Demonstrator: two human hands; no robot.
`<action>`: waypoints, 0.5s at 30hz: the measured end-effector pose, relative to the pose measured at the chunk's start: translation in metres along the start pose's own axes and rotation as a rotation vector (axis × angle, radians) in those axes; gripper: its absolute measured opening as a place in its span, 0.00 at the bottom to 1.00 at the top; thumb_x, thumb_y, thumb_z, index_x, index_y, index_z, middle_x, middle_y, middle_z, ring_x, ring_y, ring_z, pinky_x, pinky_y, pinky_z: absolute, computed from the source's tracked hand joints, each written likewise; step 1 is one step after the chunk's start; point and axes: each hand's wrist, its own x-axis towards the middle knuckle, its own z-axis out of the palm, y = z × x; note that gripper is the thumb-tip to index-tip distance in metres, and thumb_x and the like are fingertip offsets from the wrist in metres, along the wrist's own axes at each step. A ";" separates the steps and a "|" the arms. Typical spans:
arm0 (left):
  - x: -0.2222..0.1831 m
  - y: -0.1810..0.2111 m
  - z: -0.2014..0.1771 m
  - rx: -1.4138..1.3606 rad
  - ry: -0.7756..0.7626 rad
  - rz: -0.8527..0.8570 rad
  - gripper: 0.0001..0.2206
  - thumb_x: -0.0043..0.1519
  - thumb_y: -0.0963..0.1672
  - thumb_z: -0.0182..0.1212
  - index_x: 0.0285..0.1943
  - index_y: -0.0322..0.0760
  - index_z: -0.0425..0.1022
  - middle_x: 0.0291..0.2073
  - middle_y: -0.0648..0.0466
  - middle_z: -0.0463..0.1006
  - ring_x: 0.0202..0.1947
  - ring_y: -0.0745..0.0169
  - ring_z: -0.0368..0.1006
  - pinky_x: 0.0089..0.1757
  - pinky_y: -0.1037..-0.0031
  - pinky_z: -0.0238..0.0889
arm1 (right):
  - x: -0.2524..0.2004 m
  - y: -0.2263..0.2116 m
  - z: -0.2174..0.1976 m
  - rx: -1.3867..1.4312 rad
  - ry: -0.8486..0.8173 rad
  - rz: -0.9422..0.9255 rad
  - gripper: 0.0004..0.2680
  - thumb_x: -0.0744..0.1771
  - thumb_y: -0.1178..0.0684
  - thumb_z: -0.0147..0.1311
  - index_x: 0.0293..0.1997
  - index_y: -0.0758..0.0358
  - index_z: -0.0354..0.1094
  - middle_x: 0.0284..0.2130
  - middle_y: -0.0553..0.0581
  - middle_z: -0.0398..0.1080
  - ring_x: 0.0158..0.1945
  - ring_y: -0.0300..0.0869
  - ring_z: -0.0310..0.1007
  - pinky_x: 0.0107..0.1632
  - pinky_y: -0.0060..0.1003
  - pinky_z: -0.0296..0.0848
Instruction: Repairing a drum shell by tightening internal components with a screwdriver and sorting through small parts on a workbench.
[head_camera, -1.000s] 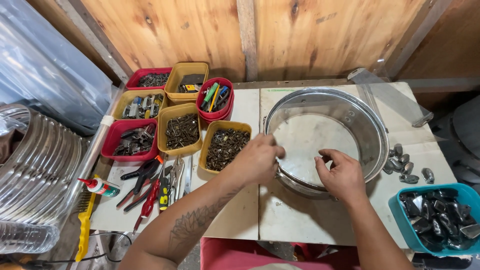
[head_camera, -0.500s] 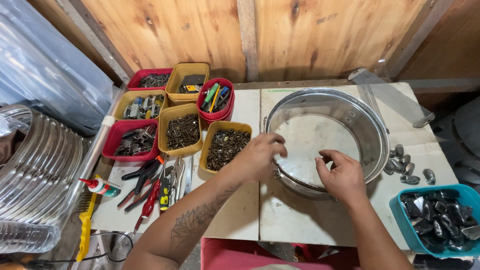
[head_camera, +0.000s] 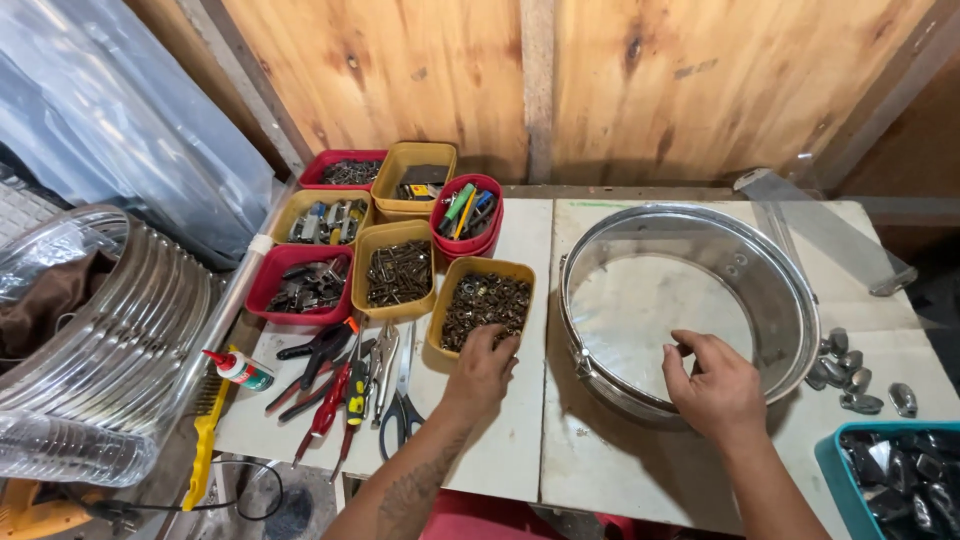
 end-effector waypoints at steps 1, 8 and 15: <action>0.006 -0.003 0.009 0.000 0.004 0.002 0.14 0.69 0.46 0.52 0.63 0.44 0.69 0.60 0.42 0.65 0.67 0.37 0.58 0.62 0.53 0.58 | 0.000 0.000 0.001 -0.002 0.003 -0.003 0.07 0.66 0.50 0.63 0.45 0.57 0.80 0.27 0.50 0.77 0.25 0.43 0.75 0.30 0.34 0.75; 0.037 0.039 -0.009 -0.140 0.007 -0.257 0.22 0.67 0.40 0.47 0.72 0.36 0.56 0.72 0.39 0.47 0.74 0.42 0.38 0.67 0.46 0.42 | -0.006 -0.006 -0.005 -0.090 -0.123 0.074 0.08 0.67 0.50 0.57 0.49 0.54 0.76 0.38 0.46 0.76 0.36 0.41 0.76 0.42 0.39 0.75; 0.069 0.078 -0.050 -0.129 -0.300 -0.063 0.39 0.61 0.33 0.51 0.78 0.69 0.51 0.80 0.57 0.23 0.77 0.51 0.16 0.70 0.47 0.24 | -0.036 -0.049 -0.024 -0.028 0.162 -0.103 0.15 0.66 0.50 0.55 0.56 0.68 0.69 0.55 0.68 0.70 0.61 0.58 0.69 0.64 0.54 0.66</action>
